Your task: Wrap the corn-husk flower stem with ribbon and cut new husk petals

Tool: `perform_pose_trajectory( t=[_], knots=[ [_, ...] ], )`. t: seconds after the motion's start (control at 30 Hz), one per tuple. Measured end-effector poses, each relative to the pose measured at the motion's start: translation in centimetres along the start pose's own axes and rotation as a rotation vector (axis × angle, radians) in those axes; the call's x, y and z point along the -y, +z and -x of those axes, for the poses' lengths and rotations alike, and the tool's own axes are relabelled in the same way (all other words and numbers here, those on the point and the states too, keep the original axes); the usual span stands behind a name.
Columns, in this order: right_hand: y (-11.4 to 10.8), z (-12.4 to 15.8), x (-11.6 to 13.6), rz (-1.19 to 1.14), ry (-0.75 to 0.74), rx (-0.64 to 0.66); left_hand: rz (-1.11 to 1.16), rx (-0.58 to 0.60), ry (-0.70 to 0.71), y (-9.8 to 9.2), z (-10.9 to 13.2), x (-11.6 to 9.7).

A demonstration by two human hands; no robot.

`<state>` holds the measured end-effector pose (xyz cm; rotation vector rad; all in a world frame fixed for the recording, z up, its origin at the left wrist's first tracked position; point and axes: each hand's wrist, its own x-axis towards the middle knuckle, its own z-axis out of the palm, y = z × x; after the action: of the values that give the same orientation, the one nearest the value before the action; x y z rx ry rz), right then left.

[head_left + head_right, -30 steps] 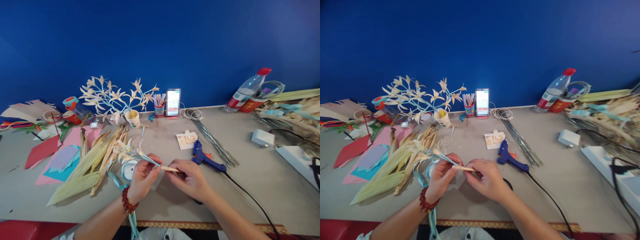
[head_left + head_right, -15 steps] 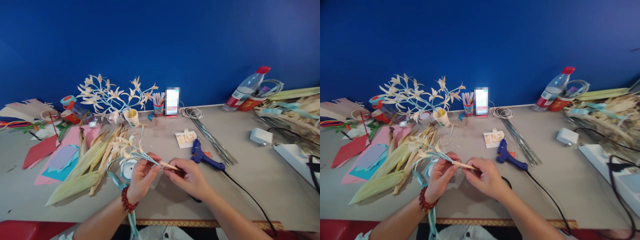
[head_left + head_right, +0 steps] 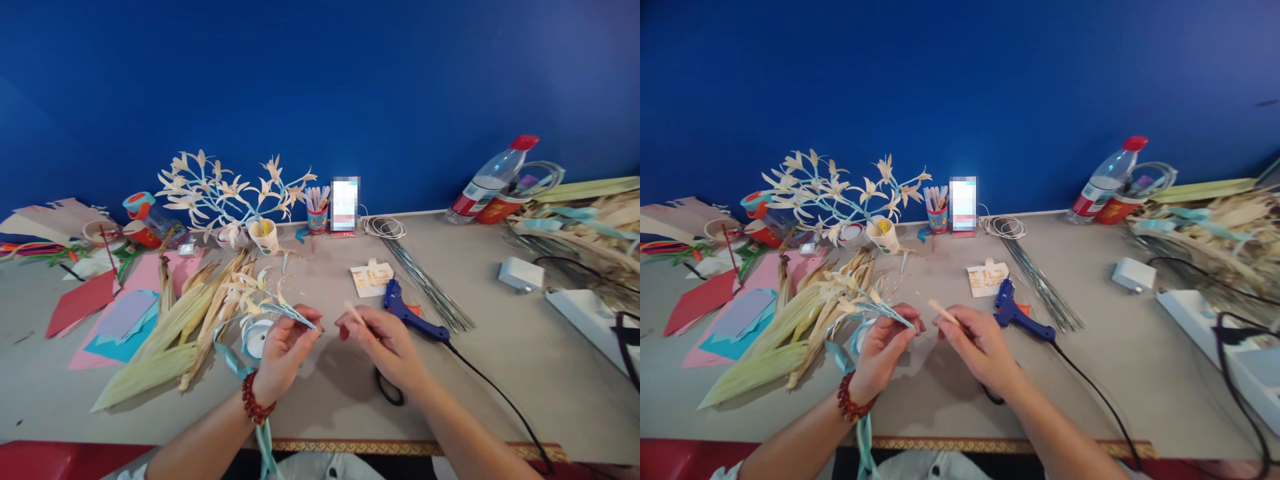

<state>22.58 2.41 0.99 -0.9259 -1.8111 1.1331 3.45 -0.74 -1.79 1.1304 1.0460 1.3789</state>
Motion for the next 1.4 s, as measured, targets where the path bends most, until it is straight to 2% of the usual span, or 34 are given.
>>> perform_pose_trajectory(
  t=[0.1,0.17,0.37,0.43,0.53,0.63,0.8,0.9,1.0,1.1,1.17,1.23,1.3,1.33,1.4],
  knots=[
    [-1.1,-0.5,-0.8,-0.052,0.028,-0.189,0.024,0.009,-0.039,-0.2,-0.2,0.0],
    [-1.6,-0.9,-1.5,-0.043,0.082,-0.224,0.038,0.0,-0.071,-0.2,-0.2,0.0],
    [-0.8,-1.6,-2.6,0.347,0.207,0.011,0.11,0.001,-0.104,-0.2,-0.3,-0.1],
    [-0.4,-1.7,-2.7,0.439,0.203,0.027,0.137,0.002,-0.11,-0.2,-0.4,-0.2],
    [-0.2,-1.7,-2.4,0.487,0.11,-0.041,0.158,0.012,-0.12,-0.3,-0.5,-0.2],
    [0.0,-1.6,-1.3,0.307,0.044,-0.086,0.096,0.02,-0.098,-0.3,-0.5,-0.3],
    [1.6,-1.5,-0.4,-0.288,0.232,0.069,-0.118,0.083,0.031,-0.4,-0.4,-0.5],
    [2.8,-1.4,-0.8,-0.462,0.335,0.049,-0.182,0.114,0.109,-0.2,-0.3,-0.5],
    [3.2,-1.3,-0.8,-0.559,0.371,0.001,-0.211,0.118,0.128,-0.1,-0.2,-0.6],
    [1.9,-1.8,0.2,-0.562,0.325,-0.184,-0.179,0.106,0.08,-0.2,-0.1,-0.6],
    [0.4,-2.4,0.9,-0.551,0.224,-0.357,-0.128,0.098,0.034,-0.3,-0.1,-0.6],
    [-1.1,-3.0,1.3,-0.559,0.105,-0.475,-0.055,0.09,-0.008,-0.3,0.0,-0.6],
    [-1.9,-3.4,1.4,-0.495,0.028,-0.479,0.029,0.086,-0.047,-0.3,0.0,-0.5],
    [-2.0,-3.4,1.3,-0.416,0.013,-0.44,0.065,0.083,-0.062,-0.2,0.0,-0.5],
    [-1.6,-3.5,0.8,-0.172,0.019,-0.283,0.117,0.083,-0.078,-0.2,-0.1,-0.5]
  ],
)
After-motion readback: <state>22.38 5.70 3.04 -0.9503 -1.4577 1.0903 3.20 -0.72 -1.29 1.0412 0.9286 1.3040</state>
